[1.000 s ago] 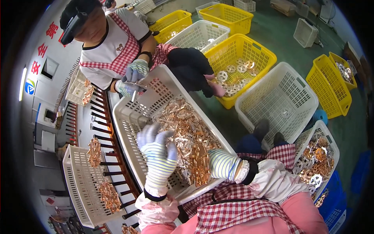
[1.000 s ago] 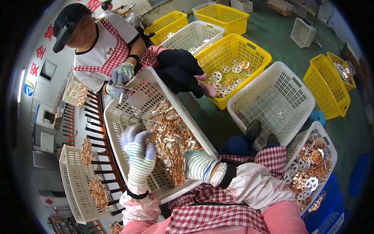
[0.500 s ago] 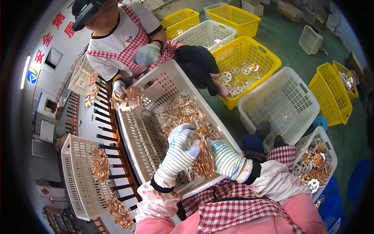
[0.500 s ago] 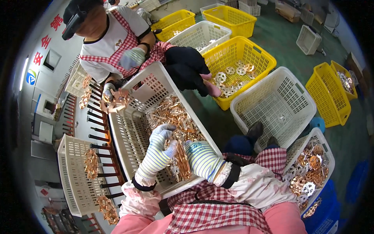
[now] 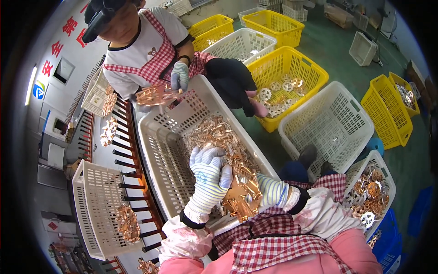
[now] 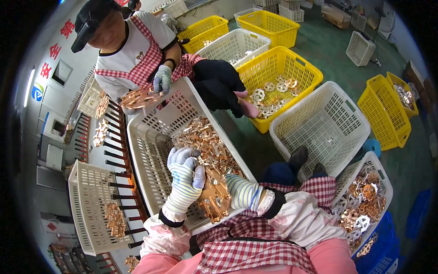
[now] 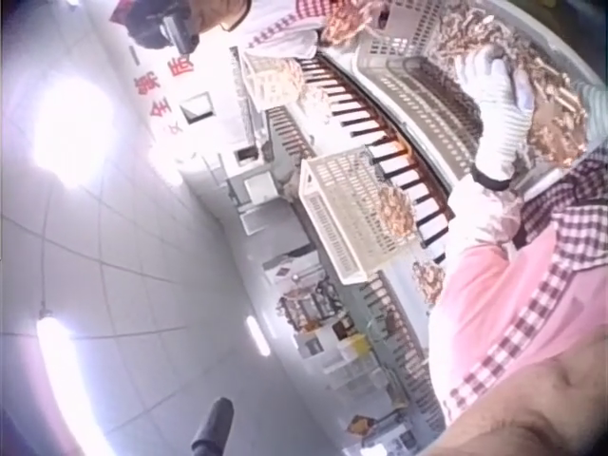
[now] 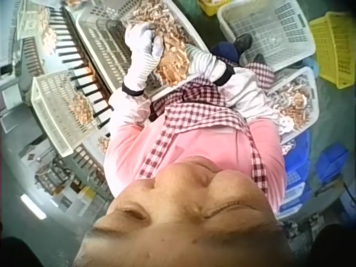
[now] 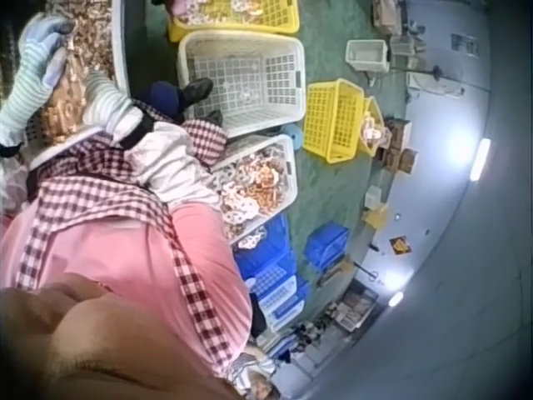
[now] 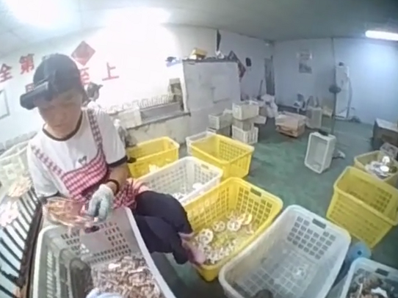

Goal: Sorting small gold-colored mechanical gear components between plastic storage bins.

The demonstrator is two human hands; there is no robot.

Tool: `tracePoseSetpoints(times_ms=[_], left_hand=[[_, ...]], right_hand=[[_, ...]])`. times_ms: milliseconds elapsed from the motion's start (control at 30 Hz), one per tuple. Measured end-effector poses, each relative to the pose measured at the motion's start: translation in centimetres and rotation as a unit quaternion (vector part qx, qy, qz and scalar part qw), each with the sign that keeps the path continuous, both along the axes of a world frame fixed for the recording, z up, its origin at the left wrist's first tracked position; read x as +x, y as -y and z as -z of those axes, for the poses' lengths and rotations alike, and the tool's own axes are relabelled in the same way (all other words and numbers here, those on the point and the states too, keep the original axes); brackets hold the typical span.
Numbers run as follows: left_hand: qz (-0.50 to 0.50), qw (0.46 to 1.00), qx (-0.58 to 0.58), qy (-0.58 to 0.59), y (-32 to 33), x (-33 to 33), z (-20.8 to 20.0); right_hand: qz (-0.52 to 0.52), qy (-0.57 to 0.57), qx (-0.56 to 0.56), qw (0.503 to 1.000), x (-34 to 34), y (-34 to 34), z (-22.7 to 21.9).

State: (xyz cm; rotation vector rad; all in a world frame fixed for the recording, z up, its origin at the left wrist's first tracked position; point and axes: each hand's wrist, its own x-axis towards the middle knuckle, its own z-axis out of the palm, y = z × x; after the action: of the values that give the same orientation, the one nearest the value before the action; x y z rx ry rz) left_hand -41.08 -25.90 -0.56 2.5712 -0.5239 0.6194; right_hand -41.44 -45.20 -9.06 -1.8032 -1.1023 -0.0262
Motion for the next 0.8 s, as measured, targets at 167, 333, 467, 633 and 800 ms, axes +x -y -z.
tracePoseSetpoints(times_ms=[167,333,467,633,800], left_hand=[[-0.045,0.967,-0.236,-0.08,0.3,-0.6,2.3],[-0.023,0.995,-0.096,-0.029,0.9,-0.1,1.2],[-0.01,0.996,-0.081,-0.017,0.2,-0.5,1.6],[-0.145,0.897,-0.411,-0.076,-3.0,0.4,1.4],[-0.109,0.991,-0.016,-0.075,-3.2,0.1,1.3]], right_hand=[[0.072,-0.051,-0.214,0.973,-0.5,-2.2,-4.5],[-0.005,-0.124,-0.075,0.989,-0.2,-0.3,-0.4],[-0.043,-0.094,-0.1,0.99,-0.1,-0.4,-3.9],[-0.051,-0.057,-0.076,0.994,-0.5,-1.1,-3.3],[-0.058,-0.157,-0.148,0.975,-0.8,-0.9,-3.7]])
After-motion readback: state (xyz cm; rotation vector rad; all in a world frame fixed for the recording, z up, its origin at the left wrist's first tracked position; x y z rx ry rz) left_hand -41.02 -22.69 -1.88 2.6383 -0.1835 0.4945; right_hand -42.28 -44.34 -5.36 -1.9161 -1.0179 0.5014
